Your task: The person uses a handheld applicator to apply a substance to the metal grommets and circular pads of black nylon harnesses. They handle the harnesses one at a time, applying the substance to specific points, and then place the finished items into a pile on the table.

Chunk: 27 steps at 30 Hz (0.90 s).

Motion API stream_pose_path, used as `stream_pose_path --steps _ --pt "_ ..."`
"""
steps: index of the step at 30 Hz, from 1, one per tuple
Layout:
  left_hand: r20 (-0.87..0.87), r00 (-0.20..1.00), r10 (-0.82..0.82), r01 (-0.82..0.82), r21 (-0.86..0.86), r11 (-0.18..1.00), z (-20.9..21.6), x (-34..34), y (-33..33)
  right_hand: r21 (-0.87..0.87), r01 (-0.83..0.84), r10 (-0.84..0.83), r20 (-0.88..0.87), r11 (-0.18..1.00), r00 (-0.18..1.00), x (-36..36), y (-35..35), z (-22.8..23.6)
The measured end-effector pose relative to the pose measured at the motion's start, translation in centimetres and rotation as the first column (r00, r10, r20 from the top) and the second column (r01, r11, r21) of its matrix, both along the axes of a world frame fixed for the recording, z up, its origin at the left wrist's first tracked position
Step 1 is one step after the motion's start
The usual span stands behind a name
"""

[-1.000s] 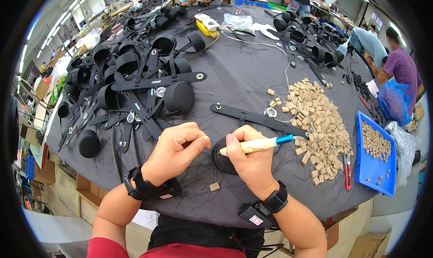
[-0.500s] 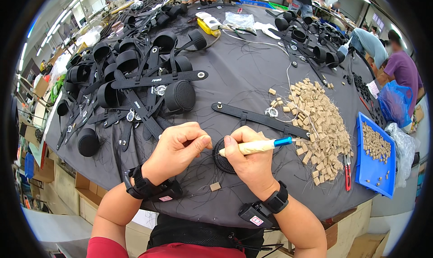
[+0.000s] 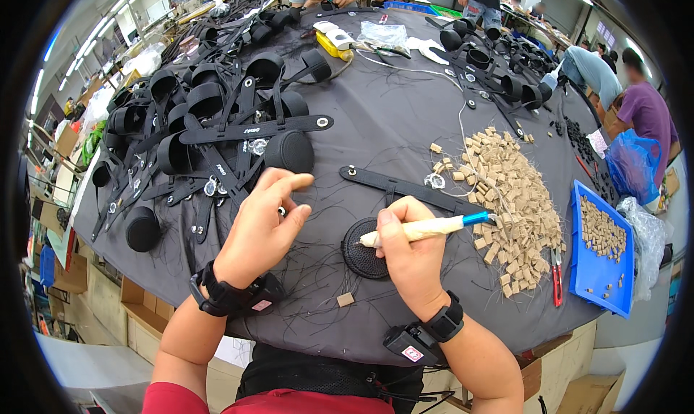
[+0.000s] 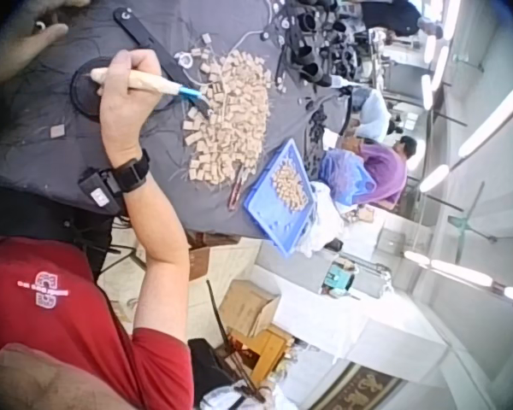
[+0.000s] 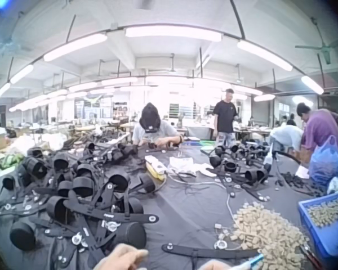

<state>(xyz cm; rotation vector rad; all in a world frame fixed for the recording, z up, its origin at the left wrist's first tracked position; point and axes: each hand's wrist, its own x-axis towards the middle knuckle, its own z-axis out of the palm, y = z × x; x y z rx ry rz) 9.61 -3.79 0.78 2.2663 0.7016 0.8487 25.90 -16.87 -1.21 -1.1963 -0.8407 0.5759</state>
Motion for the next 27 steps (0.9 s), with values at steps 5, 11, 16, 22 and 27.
stream_pose_path --steps 5,11,16,22,27 --pt "-0.211 0.942 -0.260 0.259 -0.030 0.965 -0.1 -0.2 -0.5 0.087 -0.045 0.070 -0.311 0.995 0.948 1.7 -0.1 0.4" --pt "-0.394 0.829 -0.397 0.274 -0.333 0.902 0.6 2.7 -1.9 0.344 0.094 0.139 -0.595 0.934 0.792 6.2 -1.0 2.3" --pt "-0.253 0.899 -0.357 0.380 0.048 0.924 4.0 3.4 -3.0 0.473 0.168 0.207 -0.640 0.865 0.740 10.0 -3.4 3.9" --pt "-0.410 0.837 -0.362 0.485 0.250 0.838 1.6 0.2 -2.9 0.482 0.161 0.199 -0.611 0.861 0.766 9.9 -4.1 4.5" --pt "-0.415 0.848 -0.330 0.437 0.194 0.878 2.9 -1.9 -3.8 0.372 0.076 0.117 -0.468 0.925 0.876 6.4 -3.2 4.8"
